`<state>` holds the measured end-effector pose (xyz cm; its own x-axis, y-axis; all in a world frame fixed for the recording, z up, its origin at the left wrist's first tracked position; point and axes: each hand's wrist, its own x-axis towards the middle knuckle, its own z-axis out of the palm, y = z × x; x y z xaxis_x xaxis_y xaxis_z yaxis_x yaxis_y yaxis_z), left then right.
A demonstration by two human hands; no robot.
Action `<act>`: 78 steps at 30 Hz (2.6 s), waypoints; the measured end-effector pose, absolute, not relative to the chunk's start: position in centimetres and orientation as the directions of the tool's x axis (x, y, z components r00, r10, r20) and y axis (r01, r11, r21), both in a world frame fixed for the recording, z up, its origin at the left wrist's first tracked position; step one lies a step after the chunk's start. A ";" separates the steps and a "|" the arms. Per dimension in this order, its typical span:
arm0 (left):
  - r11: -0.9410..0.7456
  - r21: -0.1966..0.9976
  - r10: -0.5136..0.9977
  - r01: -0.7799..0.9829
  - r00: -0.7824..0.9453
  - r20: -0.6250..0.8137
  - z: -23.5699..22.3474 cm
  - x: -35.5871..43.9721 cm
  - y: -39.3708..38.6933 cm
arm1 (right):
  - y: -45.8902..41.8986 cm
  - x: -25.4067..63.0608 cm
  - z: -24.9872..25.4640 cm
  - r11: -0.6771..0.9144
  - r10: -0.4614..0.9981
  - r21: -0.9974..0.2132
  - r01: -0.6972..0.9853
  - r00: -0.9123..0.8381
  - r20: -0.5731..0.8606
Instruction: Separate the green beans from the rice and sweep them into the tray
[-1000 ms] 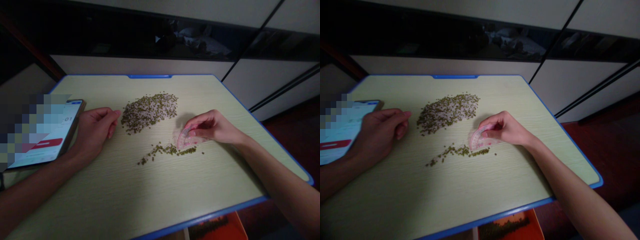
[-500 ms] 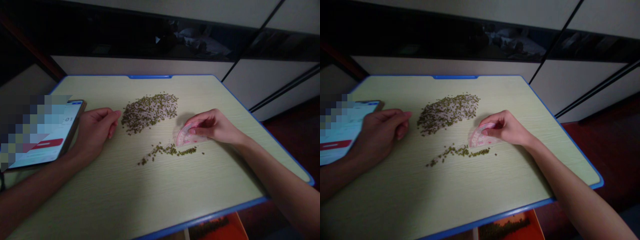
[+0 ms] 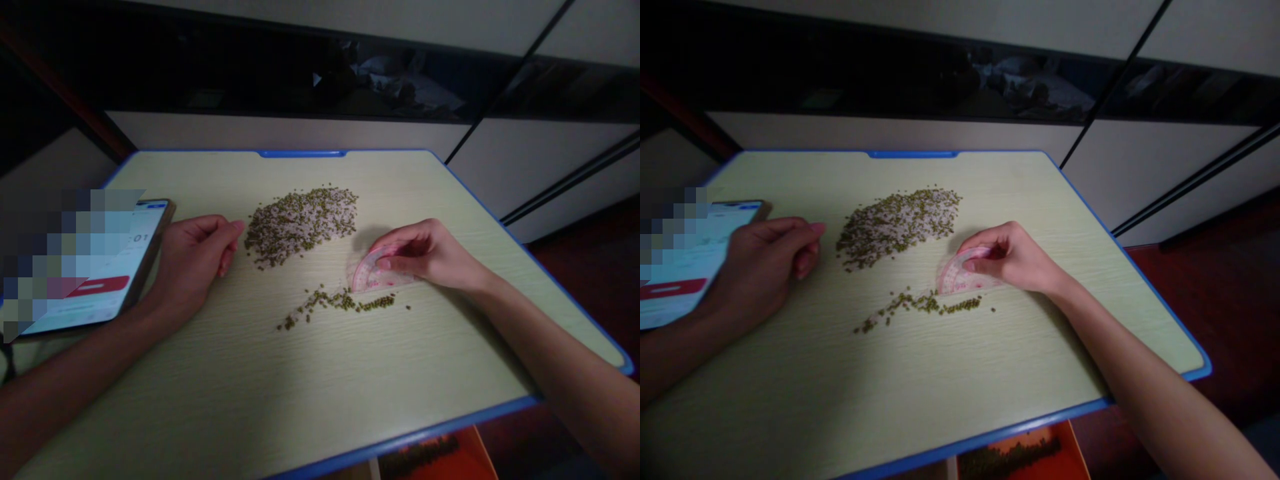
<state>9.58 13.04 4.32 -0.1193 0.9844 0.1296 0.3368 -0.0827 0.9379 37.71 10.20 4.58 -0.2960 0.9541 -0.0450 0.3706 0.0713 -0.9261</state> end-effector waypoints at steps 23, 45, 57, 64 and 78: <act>-0.084 0.931 0.985 0.355 -0.114 0.132 4.1 9.3 13.2 | 10.2 37.3 4.5 0.086 0.958 -0.938 0.337 -0.288 -0.016; -0.091 0.936 0.984 0.341 -0.113 0.137 4.2 9.4 13.1 | 10.0 37.3 4.6 0.038 0.945 -0.953 0.301 -0.320 -0.064; -0.091 0.935 0.984 0.343 -0.113 0.138 4.3 9.5 13.2 | 10.1 37.4 4.3 0.077 0.953 -0.927 0.366 -0.299 -0.039; -0.093 0.937 0.983 0.336 -0.120 0.141 4.1 9.5 13.2 | 10.0 37.1 4.4 0.084 0.955 -0.931 0.355 -0.295 -0.027; -0.096 0.938 0.982 0.334 -0.121 0.144 4.3 9.5 13.1 | 9.9 36.6 4.4 0.068 0.953 -0.948 0.312 -0.300 -0.031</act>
<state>9.48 13.14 4.32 -0.1213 0.9821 0.1438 0.3335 -0.0961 0.9378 36.58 9.87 4.40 -0.2999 0.9535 -0.0306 0.3121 0.0678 -0.9476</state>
